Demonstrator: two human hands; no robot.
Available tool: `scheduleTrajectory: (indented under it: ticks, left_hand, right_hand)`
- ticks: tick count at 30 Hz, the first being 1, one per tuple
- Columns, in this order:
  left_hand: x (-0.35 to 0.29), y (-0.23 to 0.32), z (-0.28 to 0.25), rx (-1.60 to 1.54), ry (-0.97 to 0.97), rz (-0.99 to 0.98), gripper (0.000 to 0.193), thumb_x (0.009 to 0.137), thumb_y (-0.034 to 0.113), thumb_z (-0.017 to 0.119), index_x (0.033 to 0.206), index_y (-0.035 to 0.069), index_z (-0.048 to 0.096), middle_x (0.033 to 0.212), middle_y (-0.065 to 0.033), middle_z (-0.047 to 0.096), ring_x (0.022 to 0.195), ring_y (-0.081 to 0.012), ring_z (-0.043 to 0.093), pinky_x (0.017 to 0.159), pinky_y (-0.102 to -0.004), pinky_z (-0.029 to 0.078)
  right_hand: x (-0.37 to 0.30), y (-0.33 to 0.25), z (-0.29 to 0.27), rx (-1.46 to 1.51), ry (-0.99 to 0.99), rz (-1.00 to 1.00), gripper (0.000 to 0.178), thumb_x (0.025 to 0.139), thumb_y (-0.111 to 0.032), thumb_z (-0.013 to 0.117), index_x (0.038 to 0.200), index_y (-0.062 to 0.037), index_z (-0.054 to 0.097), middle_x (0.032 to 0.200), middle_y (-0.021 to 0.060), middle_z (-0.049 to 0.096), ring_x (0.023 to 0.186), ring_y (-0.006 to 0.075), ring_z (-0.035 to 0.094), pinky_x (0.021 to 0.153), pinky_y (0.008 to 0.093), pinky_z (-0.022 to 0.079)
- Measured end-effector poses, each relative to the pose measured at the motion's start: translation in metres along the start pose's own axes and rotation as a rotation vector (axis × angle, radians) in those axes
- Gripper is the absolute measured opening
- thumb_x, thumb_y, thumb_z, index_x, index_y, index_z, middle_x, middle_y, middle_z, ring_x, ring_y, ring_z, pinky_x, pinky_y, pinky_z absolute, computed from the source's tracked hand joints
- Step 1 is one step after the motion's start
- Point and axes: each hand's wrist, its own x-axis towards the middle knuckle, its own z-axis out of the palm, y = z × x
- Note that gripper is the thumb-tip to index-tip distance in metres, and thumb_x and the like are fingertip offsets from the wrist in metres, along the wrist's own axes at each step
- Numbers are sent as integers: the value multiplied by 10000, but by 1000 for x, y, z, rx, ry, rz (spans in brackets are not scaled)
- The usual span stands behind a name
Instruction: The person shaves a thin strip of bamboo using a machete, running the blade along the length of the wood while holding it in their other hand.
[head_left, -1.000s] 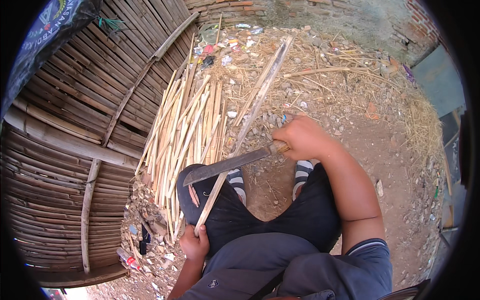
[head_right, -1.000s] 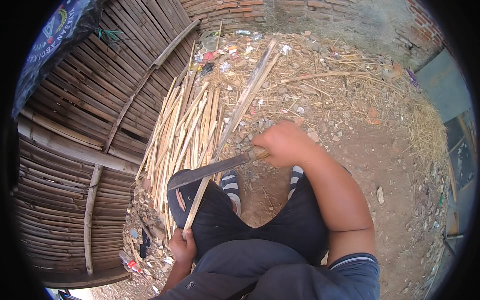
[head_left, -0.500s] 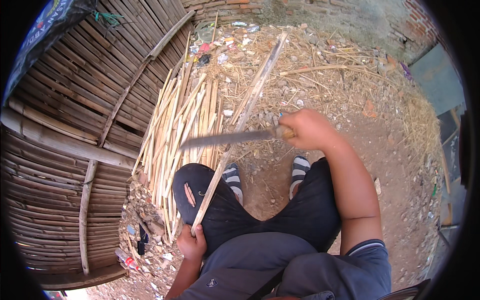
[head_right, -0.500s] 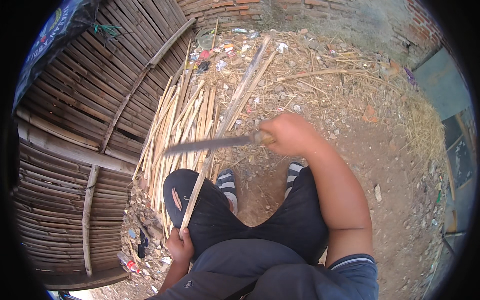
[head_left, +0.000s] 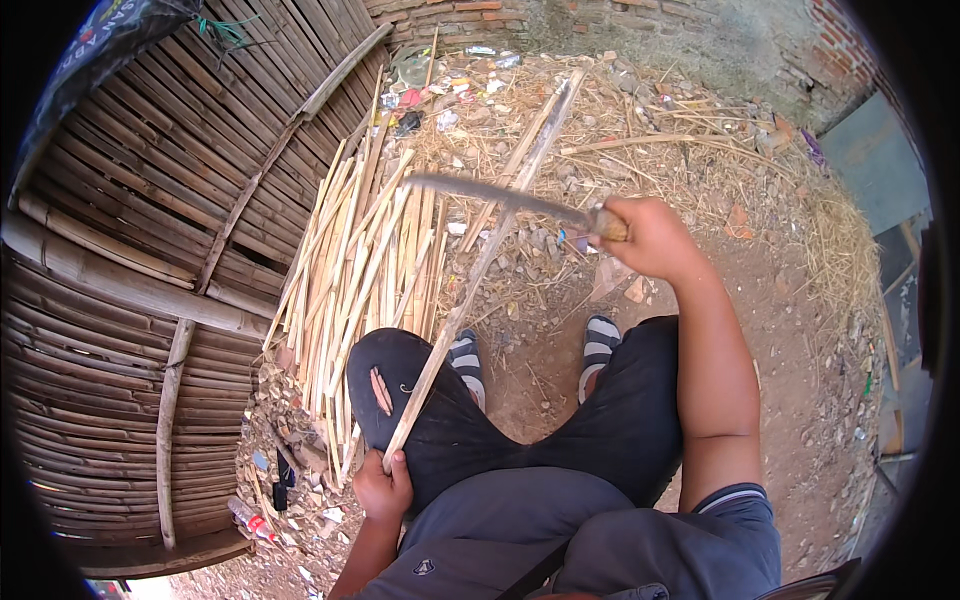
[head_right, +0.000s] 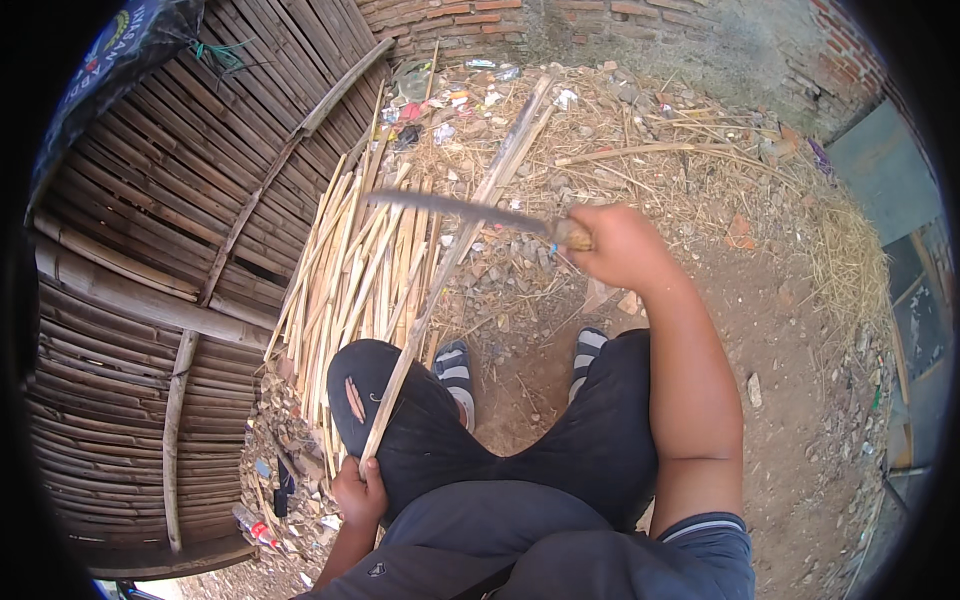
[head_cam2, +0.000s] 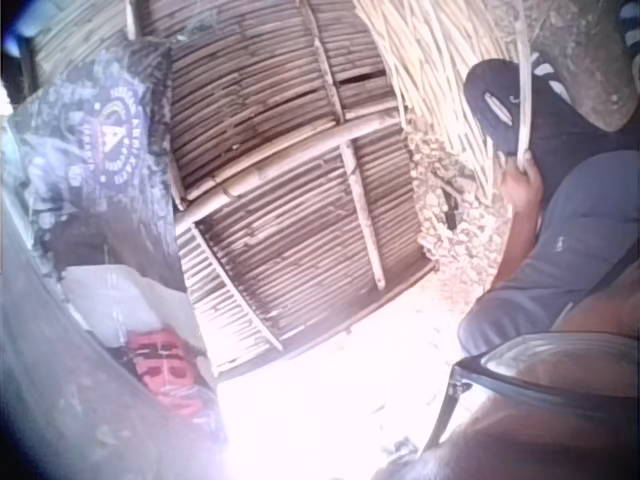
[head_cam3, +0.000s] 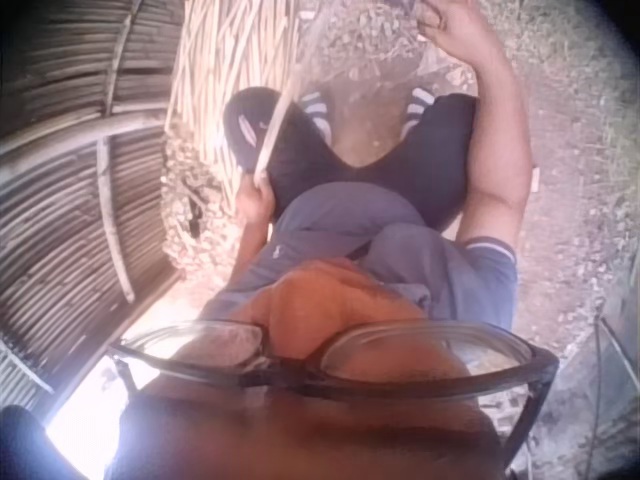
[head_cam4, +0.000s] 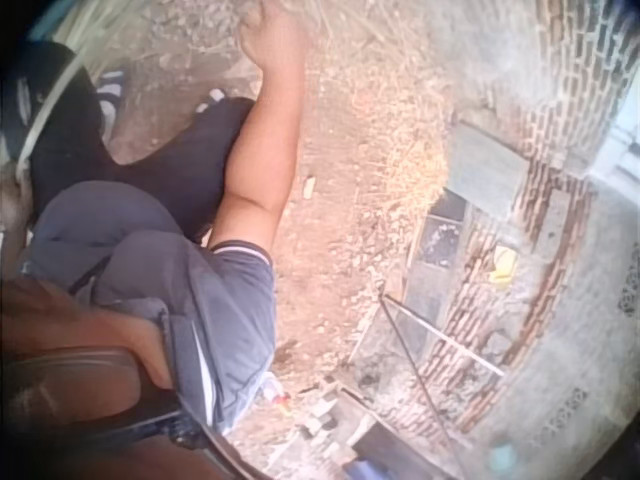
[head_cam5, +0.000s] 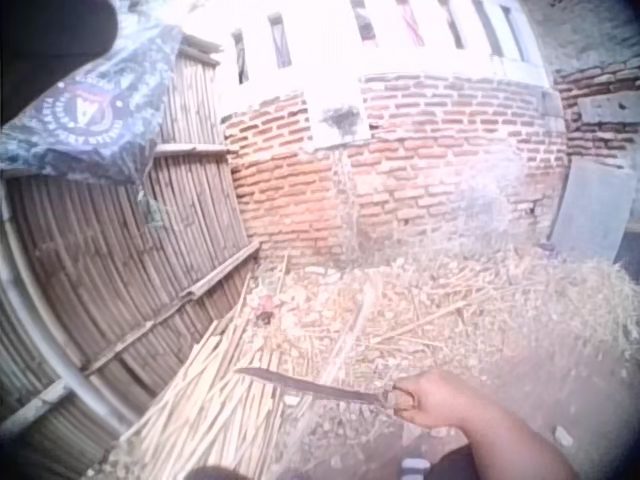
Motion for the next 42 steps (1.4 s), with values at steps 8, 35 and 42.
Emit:
scheduleTrajectory:
  ticks: [8,35,42]
  left_hand:
    - [-2,-11,-28,-122,-209,-49,447,1016,373,648,742,43,525,572,-168,541,503,-364,573,498,-437,428]
    - [5,-16,-22,-211,-298,-39,501,1095,389,507,751,25,484,578,-168,478,502,-310,506,516,-438,388]
    - [8,-14,-29,-228,-306,-43,474,1098,354,517,752,31,491,569,-139,483,498,-245,490,511,-407,386]
  right_hand:
    - [-4,-38,22,-119,-239,-333,195,787,-247,764,899,-102,696,757,171,688,759,374,705,702,484,542]
    - [12,14,8,122,-96,121,306,825,-282,809,1051,-88,740,859,182,730,791,359,712,744,443,553]
    - [-7,-61,37,-210,-445,-333,226,802,-277,780,941,-114,707,824,141,714,833,395,703,730,518,538]
